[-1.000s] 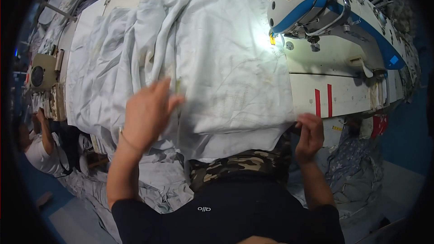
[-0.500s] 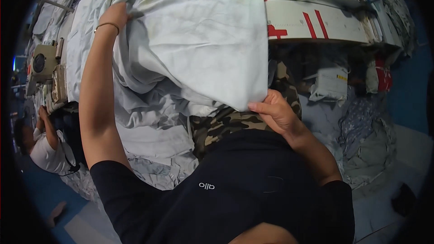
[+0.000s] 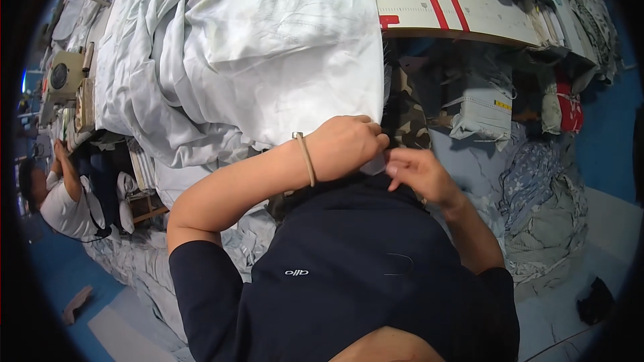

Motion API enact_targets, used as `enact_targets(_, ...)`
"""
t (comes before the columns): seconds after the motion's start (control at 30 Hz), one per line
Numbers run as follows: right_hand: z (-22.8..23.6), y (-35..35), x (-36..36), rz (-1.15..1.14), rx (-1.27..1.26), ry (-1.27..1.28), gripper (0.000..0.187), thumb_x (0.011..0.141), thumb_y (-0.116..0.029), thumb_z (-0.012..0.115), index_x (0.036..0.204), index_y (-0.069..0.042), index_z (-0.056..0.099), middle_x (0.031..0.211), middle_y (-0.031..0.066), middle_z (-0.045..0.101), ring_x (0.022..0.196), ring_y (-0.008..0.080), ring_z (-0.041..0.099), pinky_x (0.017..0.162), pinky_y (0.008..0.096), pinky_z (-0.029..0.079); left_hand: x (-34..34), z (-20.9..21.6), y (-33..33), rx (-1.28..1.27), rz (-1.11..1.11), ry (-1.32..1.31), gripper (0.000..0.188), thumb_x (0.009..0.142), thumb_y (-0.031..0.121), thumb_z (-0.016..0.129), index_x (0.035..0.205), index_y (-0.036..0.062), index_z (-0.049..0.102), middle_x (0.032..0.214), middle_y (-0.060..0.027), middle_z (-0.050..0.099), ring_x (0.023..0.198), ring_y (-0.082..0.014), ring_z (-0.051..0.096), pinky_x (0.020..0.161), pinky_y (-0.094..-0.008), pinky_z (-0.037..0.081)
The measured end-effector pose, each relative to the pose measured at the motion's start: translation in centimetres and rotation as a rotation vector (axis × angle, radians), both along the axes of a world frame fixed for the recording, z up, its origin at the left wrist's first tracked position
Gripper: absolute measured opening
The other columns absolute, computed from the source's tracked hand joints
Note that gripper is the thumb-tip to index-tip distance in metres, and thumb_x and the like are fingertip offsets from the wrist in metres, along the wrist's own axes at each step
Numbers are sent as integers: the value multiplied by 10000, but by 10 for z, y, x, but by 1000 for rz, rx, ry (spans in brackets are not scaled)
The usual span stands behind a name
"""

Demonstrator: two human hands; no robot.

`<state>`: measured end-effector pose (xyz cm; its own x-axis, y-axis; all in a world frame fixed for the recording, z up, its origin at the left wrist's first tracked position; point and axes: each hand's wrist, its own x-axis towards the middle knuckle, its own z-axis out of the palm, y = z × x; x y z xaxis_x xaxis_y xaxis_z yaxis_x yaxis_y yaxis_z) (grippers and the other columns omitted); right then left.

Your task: Sew edges and finish white fabric pieces using an industrial sewing machine.

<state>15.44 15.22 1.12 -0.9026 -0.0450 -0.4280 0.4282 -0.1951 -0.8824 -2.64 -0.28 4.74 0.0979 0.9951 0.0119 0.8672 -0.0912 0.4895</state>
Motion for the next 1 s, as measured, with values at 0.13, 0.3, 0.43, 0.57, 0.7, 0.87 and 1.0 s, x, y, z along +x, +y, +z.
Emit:
enact_targets(0.13,-7,15,-27,-327,1035,629,358,843,91,656,1186,-5,695,1056,114,703,891,240,662,798,329,527,6,-19,6,-41,-18,-51,176,812,81,620,976,27,651,863,-129,640,881,-312,664,752,-412,544)
enact_targets(0.3,-26,20,-73,-109,1161,1053,344,719,150,620,1003,-14,723,1028,101,709,948,306,675,881,380,486,-29,4,2,-221,-93,-337,167,838,44,645,1002,19,657,821,-126,644,796,-346,654,735,-416,527)
enact_targets(0.43,-40,13,-74,-256,850,843,317,672,173,580,862,-33,729,946,98,723,958,280,705,821,383,501,-99,12,-35,384,857,-272,252,845,-24,670,1095,10,668,986,-171,650,972,-372,625,880,-439,495)
enact_targets(0.57,-42,24,-74,-190,825,786,217,721,98,648,859,-43,739,943,84,723,936,256,712,771,350,497,-156,-22,-52,374,1323,482,139,919,20,641,1056,2,620,1010,-153,618,987,-353,561,895,-456,424)
enact_targets(0.7,-30,44,-95,-101,820,799,184,733,54,672,856,-58,750,940,59,735,929,221,720,708,327,494,-186,-29,-47,316,1214,352,81,903,-8,631,971,19,595,916,-144,583,888,-360,552,790,-441,435)
enact_targets(0.87,-12,60,-127,-48,898,834,137,749,10,688,836,-85,734,941,23,738,925,195,720,672,307,479,-235,-13,-20,233,1169,312,92,893,-14,635,962,12,580,905,-163,575,865,-375,564,752,-436,450)
enact_targets(1.0,3,75,-151,-49,873,857,150,752,12,684,857,-90,716,947,11,734,919,200,719,675,305,477,-270,-11,0,238,1101,252,86,898,-8,625,947,12,558,896,-171,570,848,-385,566,741,-449,448)
